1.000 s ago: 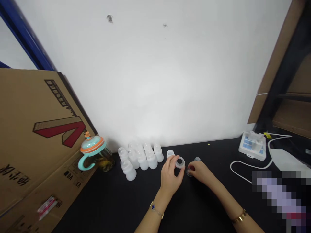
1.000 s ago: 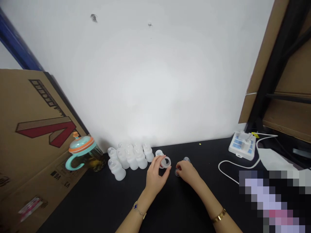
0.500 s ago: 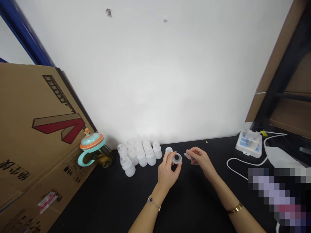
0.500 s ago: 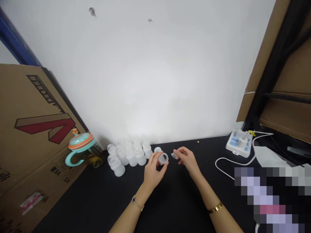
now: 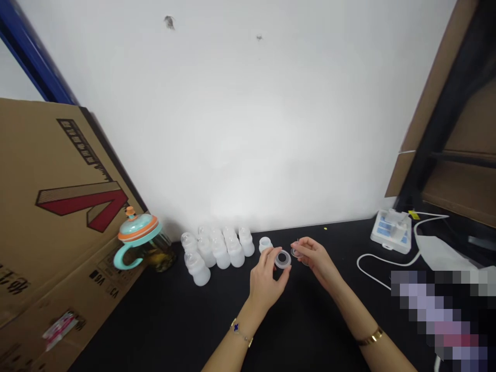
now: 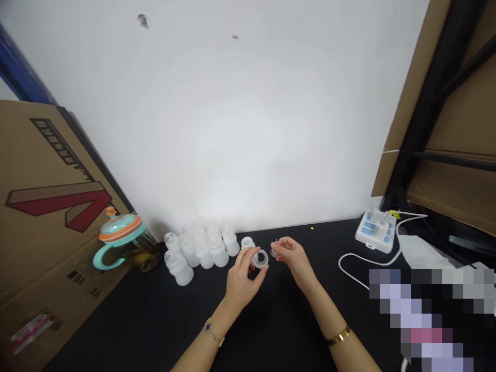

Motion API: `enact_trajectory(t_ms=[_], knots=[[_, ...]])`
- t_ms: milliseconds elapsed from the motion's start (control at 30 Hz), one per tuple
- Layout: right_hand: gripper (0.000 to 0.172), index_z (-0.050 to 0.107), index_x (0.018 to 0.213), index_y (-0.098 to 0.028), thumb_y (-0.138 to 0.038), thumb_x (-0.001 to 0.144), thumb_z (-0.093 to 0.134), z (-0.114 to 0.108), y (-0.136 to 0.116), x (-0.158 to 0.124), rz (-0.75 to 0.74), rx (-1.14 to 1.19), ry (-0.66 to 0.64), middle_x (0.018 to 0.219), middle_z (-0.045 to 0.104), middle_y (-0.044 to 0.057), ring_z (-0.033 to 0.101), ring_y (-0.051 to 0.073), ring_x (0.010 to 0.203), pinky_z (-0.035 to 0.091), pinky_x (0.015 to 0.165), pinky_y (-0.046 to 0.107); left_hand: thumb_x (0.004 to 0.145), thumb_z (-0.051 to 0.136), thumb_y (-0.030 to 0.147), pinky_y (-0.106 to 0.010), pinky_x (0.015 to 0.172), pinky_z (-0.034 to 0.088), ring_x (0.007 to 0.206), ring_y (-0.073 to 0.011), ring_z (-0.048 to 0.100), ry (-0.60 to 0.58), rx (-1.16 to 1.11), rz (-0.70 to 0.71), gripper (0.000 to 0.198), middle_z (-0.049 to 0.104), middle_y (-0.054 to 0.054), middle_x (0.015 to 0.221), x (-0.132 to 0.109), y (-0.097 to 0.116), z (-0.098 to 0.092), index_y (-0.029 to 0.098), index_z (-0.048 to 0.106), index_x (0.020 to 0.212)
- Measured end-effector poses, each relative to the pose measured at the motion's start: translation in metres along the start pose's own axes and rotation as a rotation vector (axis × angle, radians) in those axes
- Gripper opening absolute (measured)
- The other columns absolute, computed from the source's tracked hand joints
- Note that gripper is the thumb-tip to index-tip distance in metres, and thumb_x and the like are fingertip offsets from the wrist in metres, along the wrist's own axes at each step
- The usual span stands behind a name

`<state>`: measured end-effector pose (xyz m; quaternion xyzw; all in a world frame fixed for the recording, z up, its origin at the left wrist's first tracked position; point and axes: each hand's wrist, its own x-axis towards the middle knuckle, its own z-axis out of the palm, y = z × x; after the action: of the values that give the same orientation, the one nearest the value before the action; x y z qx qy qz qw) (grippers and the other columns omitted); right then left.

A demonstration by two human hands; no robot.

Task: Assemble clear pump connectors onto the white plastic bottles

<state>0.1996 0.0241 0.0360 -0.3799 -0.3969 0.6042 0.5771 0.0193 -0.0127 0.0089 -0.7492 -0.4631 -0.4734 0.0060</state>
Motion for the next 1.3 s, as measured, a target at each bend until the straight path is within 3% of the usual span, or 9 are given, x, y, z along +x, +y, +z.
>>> enact_trajectory(t_ms=[167,333,600,933,1100,1300], knots=[[0.038,0.074,0.085,-0.02,-0.032,0.056,0.097,0.001,-0.002,-0.003,-0.012,-0.003,-0.043,0.1,0.076,0.007,0.069,0.021,0.09,0.055,0.077,0.029,0.092,0.064,0.031,-0.025,0.065,0.06,0.067,-0.0117,0.065,0.012,0.016,-0.01,0.038,0.067,-0.007,0.123,0.002,-0.001,-0.003,0.024,0.059,0.129],[0.051,0.079,0.099,-0.024,-0.027,0.051,0.098,0.001,-0.004,-0.004,-0.02,-0.013,-0.043,0.113,0.077,0.008,0.071,0.026,0.103,0.056,0.091,0.037,0.092,0.065,0.032,-0.024,0.064,0.058,0.065,-0.0104,0.063,0.033,0.012,-0.033,0.038,0.066,-0.007,0.121,0.005,-0.003,-0.007,0.023,0.059,0.129],[0.047,0.081,0.1,-0.024,-0.031,0.056,0.096,0.005,-0.003,-0.006,-0.066,-0.076,-0.047,0.112,0.077,0.008,0.071,0.027,0.102,0.054,0.095,0.041,0.091,0.068,0.033,-0.024,0.064,0.058,0.067,-0.0107,0.064,0.041,0.022,-0.085,0.038,0.067,-0.006,0.119,0.008,-0.008,-0.01,0.023,0.06,0.127],[0.059,0.071,0.12,-0.022,-0.049,0.07,0.088,0.014,-0.012,-0.015,-0.142,-0.201,-0.005,0.094,0.078,0.008,0.066,0.019,0.07,0.053,0.064,0.032,0.09,0.068,0.034,-0.024,0.061,0.057,0.061,-0.01,0.061,0.019,0.033,-0.084,0.038,0.067,-0.005,0.117,0.007,-0.007,-0.009,0.024,0.06,0.126],[0.043,0.072,0.097,-0.021,-0.055,0.073,0.083,0.016,-0.013,-0.017,-0.163,-0.229,-0.01,0.077,0.076,0.006,0.064,0.019,0.065,0.049,0.058,0.03,0.09,0.068,0.035,-0.024,0.061,0.057,0.064,-0.0107,0.063,0.01,0.04,-0.097,0.037,0.068,-0.006,0.117,0.007,-0.008,-0.007,0.024,0.061,0.125],[0.04,0.075,0.087,-0.021,-0.057,0.072,0.083,0.019,-0.012,-0.021,-0.179,-0.29,-0.04,0.069,0.071,0.004,0.058,0.017,0.057,0.048,0.055,0.031,0.09,0.068,0.035,-0.024,0.06,0.058,0.062,-0.0105,0.063,0.006,0.053,-0.056,0.037,0.069,-0.006,0.117,0.006,-0.005,-0.007,0.023,0.06,0.125]])
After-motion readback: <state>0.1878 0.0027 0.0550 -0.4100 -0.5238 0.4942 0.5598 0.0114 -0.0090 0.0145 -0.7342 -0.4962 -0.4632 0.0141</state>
